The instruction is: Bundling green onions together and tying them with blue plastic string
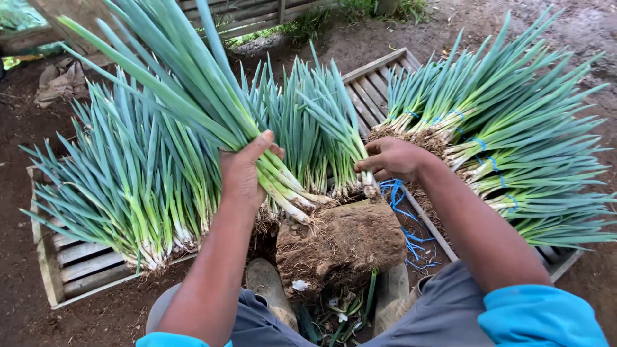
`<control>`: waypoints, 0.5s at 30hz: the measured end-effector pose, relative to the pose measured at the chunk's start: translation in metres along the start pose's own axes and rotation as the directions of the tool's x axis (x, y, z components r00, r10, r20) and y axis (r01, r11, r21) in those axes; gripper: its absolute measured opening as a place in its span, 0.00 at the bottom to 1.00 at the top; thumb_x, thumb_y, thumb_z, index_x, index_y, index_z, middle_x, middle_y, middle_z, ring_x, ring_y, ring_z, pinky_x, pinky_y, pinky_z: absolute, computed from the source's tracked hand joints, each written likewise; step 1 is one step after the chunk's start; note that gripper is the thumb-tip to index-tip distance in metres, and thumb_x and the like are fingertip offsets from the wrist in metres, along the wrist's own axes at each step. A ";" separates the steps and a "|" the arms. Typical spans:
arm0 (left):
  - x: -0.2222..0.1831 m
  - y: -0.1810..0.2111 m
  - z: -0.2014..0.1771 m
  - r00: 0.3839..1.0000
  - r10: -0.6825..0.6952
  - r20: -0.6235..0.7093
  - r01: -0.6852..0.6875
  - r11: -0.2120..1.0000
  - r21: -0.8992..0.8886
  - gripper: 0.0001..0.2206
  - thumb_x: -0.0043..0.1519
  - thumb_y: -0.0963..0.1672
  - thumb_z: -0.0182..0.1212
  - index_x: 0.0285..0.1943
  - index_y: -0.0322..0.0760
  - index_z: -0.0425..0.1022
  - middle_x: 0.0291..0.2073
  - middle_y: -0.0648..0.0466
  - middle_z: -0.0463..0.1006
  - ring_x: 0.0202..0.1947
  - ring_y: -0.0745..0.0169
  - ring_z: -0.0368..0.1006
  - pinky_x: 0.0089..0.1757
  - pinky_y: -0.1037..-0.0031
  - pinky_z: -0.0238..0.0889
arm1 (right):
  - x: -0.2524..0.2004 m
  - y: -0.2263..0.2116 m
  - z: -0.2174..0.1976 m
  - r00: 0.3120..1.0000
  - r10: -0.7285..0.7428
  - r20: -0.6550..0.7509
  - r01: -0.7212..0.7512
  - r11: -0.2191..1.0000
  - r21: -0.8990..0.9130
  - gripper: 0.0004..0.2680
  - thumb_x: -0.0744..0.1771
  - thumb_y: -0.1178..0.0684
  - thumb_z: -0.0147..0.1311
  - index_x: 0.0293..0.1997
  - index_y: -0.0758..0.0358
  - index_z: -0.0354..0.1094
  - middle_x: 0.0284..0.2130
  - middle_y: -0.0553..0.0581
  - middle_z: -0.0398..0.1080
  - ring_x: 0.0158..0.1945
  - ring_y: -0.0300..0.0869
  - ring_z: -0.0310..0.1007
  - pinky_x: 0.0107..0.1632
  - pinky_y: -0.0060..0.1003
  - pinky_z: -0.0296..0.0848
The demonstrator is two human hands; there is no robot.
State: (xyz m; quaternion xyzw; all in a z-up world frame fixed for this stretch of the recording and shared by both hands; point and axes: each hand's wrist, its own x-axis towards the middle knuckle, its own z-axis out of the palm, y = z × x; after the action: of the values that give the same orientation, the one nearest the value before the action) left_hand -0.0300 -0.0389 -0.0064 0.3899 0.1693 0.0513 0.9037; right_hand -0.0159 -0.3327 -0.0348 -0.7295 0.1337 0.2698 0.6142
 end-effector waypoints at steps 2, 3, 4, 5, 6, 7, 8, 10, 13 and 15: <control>0.002 -0.024 -0.003 0.999 -0.036 0.009 0.036 0.999 0.019 0.13 0.50 0.35 0.75 0.39 0.30 0.76 0.25 0.45 0.79 0.20 0.52 0.79 0.34 0.57 0.82 | -0.030 -0.017 -0.007 0.998 -0.061 0.008 0.061 0.997 -0.045 0.15 0.63 0.60 0.63 0.52 0.79 0.70 0.40 0.69 0.73 0.42 0.55 0.78 0.46 0.50 0.80; -0.004 -0.027 0.001 0.999 -0.035 0.016 0.035 0.999 0.015 0.13 0.50 0.35 0.75 0.39 0.30 0.76 0.25 0.45 0.79 0.20 0.52 0.79 0.34 0.57 0.82 | -0.047 -0.022 -0.003 0.998 -0.066 0.002 0.066 0.997 -0.048 0.15 0.63 0.60 0.63 0.52 0.79 0.70 0.40 0.69 0.73 0.42 0.55 0.78 0.46 0.50 0.80; -0.010 -0.028 0.005 0.997 -0.070 0.021 0.070 0.997 0.008 0.12 0.50 0.36 0.76 0.39 0.29 0.76 0.24 0.45 0.79 0.20 0.52 0.79 0.34 0.57 0.82 | -0.062 -0.028 0.003 0.997 -0.077 0.009 0.078 0.995 -0.069 0.15 0.64 0.60 0.62 0.54 0.78 0.69 0.42 0.70 0.73 0.43 0.56 0.78 0.47 0.51 0.80; -0.015 -0.031 0.008 0.994 -0.106 0.027 0.106 0.994 0.003 0.12 0.51 0.36 0.76 0.38 0.29 0.76 0.23 0.45 0.79 0.20 0.52 0.79 0.34 0.57 0.82 | -0.077 -0.033 0.008 0.996 -0.088 0.016 0.089 0.992 -0.090 0.16 0.65 0.59 0.61 0.57 0.76 0.69 0.43 0.72 0.74 0.44 0.58 0.78 0.48 0.52 0.80; -0.017 -0.031 0.010 0.994 -0.104 0.028 0.104 0.995 0.006 0.12 0.51 0.36 0.76 0.38 0.29 0.76 0.23 0.45 0.79 0.20 0.52 0.79 0.34 0.57 0.82 | -0.087 -0.037 0.015 0.996 -0.091 0.017 0.092 0.992 -0.087 0.16 0.65 0.59 0.61 0.57 0.76 0.69 0.43 0.72 0.74 0.44 0.58 0.78 0.48 0.52 0.80; -0.018 -0.033 0.011 0.993 -0.105 0.061 0.104 0.994 0.012 0.14 0.52 0.37 0.76 0.42 0.28 0.76 0.26 0.45 0.79 0.21 0.52 0.80 0.36 0.55 0.82 | -0.096 -0.041 0.021 0.983 -0.177 0.046 0.182 0.977 -0.111 0.15 0.65 0.59 0.60 0.56 0.74 0.69 0.42 0.69 0.74 0.43 0.55 0.77 0.49 0.50 0.80; -0.022 -0.036 0.011 0.989 -0.114 0.093 0.112 0.993 0.025 0.16 0.52 0.38 0.76 0.46 0.28 0.75 0.28 0.44 0.80 0.23 0.51 0.81 0.38 0.53 0.82 | -0.107 -0.040 0.028 0.964 -0.256 0.073 0.263 0.957 -0.125 0.14 0.65 0.58 0.59 0.56 0.72 0.70 0.40 0.66 0.75 0.43 0.52 0.76 0.49 0.48 0.79; -0.016 -0.057 -0.002 0.986 -0.128 0.104 0.125 0.992 0.034 0.16 0.53 0.38 0.76 0.47 0.27 0.74 0.30 0.42 0.80 0.25 0.51 0.81 0.39 0.52 0.82 | -0.111 -0.039 0.030 0.940 -0.327 0.097 0.335 0.939 -0.083 0.14 0.65 0.59 0.58 0.56 0.72 0.70 0.39 0.66 0.75 0.43 0.52 0.77 0.51 0.49 0.79; -0.014 -0.070 -0.005 0.982 -0.140 0.127 0.138 0.990 0.029 0.17 0.55 0.39 0.76 0.49 0.26 0.73 0.32 0.41 0.81 0.26 0.51 0.82 0.41 0.52 0.82 | -0.107 -0.028 0.029 0.867 -0.475 0.153 0.484 0.874 -0.031 0.12 0.66 0.59 0.57 0.55 0.72 0.69 0.39 0.66 0.76 0.44 0.53 0.77 0.53 0.50 0.78; -0.010 -0.078 -0.008 0.981 -0.140 0.137 0.138 0.990 0.026 0.18 0.56 0.39 0.75 0.50 0.26 0.72 0.33 0.41 0.81 0.26 0.51 0.82 0.41 0.52 0.82 | -0.104 -0.023 0.033 0.815 -0.550 0.185 0.560 0.828 -0.007 0.11 0.66 0.60 0.56 0.54 0.72 0.69 0.38 0.67 0.76 0.44 0.53 0.78 0.54 0.50 0.77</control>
State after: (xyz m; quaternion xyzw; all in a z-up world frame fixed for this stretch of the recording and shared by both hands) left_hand -0.0451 -0.0894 -0.0654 0.3870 0.1335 -0.0404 0.9115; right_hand -0.0968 -0.3099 0.0387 -0.7285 -0.1477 0.1461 0.6527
